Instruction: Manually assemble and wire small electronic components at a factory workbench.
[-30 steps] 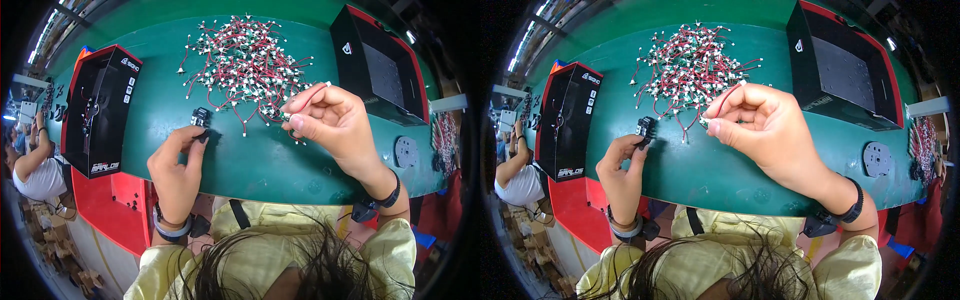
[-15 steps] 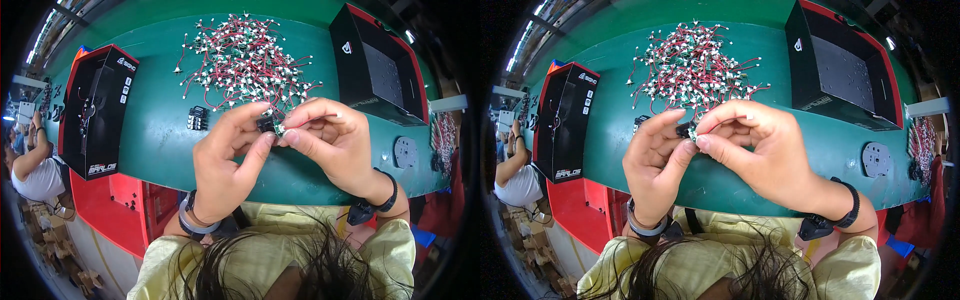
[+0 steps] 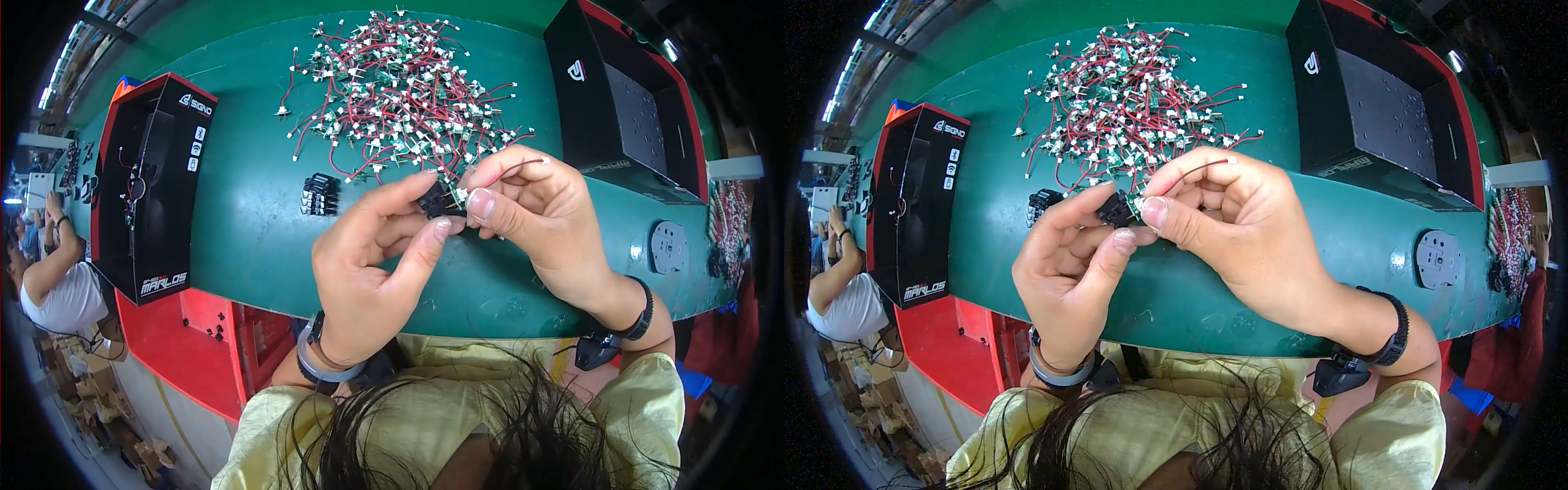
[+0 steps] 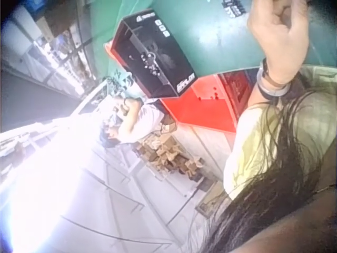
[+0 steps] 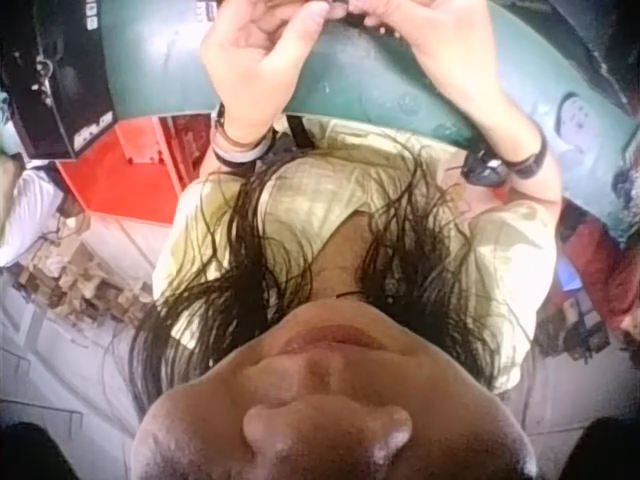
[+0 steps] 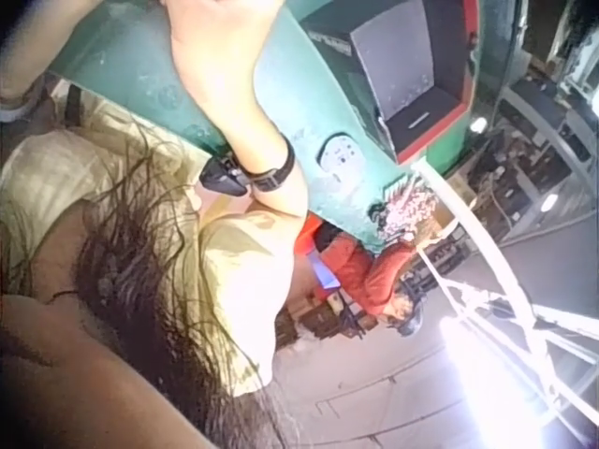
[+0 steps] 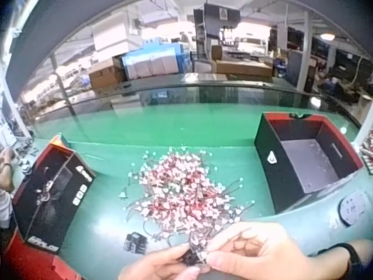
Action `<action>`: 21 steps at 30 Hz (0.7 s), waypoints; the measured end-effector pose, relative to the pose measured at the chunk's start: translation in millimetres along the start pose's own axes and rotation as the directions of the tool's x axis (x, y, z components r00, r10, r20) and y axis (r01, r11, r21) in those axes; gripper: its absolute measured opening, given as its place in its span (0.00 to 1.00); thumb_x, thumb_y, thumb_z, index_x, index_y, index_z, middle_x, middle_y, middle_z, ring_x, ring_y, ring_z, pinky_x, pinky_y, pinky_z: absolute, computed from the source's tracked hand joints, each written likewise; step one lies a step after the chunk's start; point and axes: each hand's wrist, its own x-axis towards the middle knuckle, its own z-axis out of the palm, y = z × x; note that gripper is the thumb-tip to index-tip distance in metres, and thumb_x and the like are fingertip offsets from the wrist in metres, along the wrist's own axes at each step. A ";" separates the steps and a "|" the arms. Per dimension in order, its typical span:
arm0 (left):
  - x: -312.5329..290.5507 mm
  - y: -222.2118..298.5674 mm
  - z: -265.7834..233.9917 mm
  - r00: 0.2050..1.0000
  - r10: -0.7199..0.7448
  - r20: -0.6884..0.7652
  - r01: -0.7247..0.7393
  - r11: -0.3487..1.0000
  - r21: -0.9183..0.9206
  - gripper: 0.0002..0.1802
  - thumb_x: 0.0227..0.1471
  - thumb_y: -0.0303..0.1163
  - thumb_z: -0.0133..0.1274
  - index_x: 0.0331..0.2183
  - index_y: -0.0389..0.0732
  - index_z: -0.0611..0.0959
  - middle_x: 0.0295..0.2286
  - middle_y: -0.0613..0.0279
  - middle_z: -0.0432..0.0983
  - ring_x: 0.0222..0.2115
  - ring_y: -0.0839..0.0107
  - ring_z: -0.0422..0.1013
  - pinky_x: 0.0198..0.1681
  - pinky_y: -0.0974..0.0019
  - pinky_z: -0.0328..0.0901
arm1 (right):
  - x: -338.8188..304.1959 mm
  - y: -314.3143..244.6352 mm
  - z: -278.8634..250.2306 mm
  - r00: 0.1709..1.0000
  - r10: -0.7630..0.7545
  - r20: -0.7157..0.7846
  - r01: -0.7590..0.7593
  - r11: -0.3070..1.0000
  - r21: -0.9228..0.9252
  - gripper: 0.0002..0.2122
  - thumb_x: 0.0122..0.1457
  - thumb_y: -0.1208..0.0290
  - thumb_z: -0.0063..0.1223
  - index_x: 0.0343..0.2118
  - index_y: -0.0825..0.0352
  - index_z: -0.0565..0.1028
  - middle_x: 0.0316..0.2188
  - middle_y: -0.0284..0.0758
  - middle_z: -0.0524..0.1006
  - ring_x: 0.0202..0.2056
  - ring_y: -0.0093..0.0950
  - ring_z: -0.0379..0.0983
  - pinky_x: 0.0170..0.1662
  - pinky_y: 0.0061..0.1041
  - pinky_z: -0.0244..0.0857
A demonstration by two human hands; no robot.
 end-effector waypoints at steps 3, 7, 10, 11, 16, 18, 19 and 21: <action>-0.7 -2.6 0.2 0.999 0.037 -0.020 -0.036 0.999 0.023 0.18 0.44 0.15 0.50 0.41 0.28 0.71 0.30 0.57 0.74 0.32 0.72 0.73 0.33 0.75 0.68 | 0.9 5.0 0.7 1.000 -0.030 0.001 0.030 1.000 -0.007 0.06 0.52 0.79 0.51 0.33 0.71 0.70 0.28 0.33 0.72 0.31 0.18 0.71 0.34 0.15 0.66; -2.6 -1.7 3.9 0.988 0.126 -0.087 -0.103 0.967 0.232 0.17 0.40 0.16 0.55 0.37 0.30 0.74 0.28 0.57 0.75 0.29 0.73 0.73 0.31 0.75 0.68 | -2.0 6.6 -2.2 1.000 -0.004 0.002 0.004 1.000 -0.017 0.05 0.52 0.79 0.51 0.32 0.71 0.69 0.28 0.33 0.72 0.31 0.17 0.70 0.35 0.14 0.65; -2.9 -3.2 5.2 0.975 0.193 -0.112 -0.140 0.920 0.366 0.17 0.36 0.17 0.58 0.34 0.31 0.77 0.27 0.56 0.75 0.28 0.72 0.74 0.30 0.74 0.69 | -2.0 7.8 -1.7 1.000 0.014 -0.008 -0.014 0.999 -0.031 0.05 0.52 0.78 0.51 0.32 0.71 0.69 0.29 0.32 0.72 0.31 0.16 0.68 0.36 0.13 0.64; -2.2 -4.1 4.4 0.967 0.219 -0.130 -0.153 0.908 0.391 0.17 0.35 0.18 0.60 0.33 0.32 0.77 0.27 0.55 0.75 0.27 0.72 0.74 0.30 0.74 0.69 | -1.3 8.0 -0.4 1.000 0.028 -0.010 -0.028 0.999 -0.017 0.05 0.52 0.78 0.51 0.32 0.71 0.69 0.29 0.32 0.72 0.31 0.16 0.68 0.36 0.13 0.64; -0.4 -10.7 1.2 0.928 0.355 -0.114 -0.255 0.827 0.501 0.17 0.32 0.19 0.62 0.31 0.32 0.78 0.25 0.54 0.75 0.25 0.69 0.74 0.28 0.73 0.68 | -2.5 7.5 4.4 0.998 0.065 -0.021 -0.065 0.998 -0.015 0.05 0.52 0.74 0.52 0.30 0.68 0.70 0.34 0.33 0.70 0.31 0.15 0.65 0.34 0.15 0.60; 0.0 -12.5 2.1 0.909 0.401 -0.114 -0.293 0.808 0.510 0.17 0.31 0.19 0.62 0.30 0.33 0.78 0.25 0.54 0.75 0.24 0.69 0.73 0.27 0.72 0.68 | -3.3 6.0 4.7 0.994 0.105 -0.018 -0.105 0.994 0.004 0.06 0.52 0.73 0.53 0.30 0.68 0.71 0.37 0.35 0.71 0.31 0.16 0.65 0.34 0.15 0.61; -0.1 -13.0 2.3 0.904 0.413 -0.116 -0.297 0.798 0.524 0.17 0.30 0.19 0.63 0.30 0.33 0.78 0.25 0.54 0.75 0.23 0.68 0.73 0.26 0.72 0.67 | -3.4 5.1 4.8 0.994 0.105 -0.019 -0.105 0.994 0.005 0.06 0.52 0.73 0.53 0.30 0.68 0.71 0.37 0.35 0.71 0.31 0.16 0.65 0.34 0.15 0.61; -0.6 -13.5 3.0 0.898 0.424 -0.116 -0.302 0.787 0.537 0.17 0.30 0.19 0.63 0.29 0.33 0.78 0.24 0.55 0.75 0.23 0.68 0.73 0.25 0.72 0.67 | -3.6 3.7 4.7 0.993 0.121 0.002 -0.121 0.991 0.058 0.05 0.52 0.77 0.50 0.31 0.73 0.71 0.29 0.33 0.72 0.32 0.17 0.69 0.37 0.15 0.63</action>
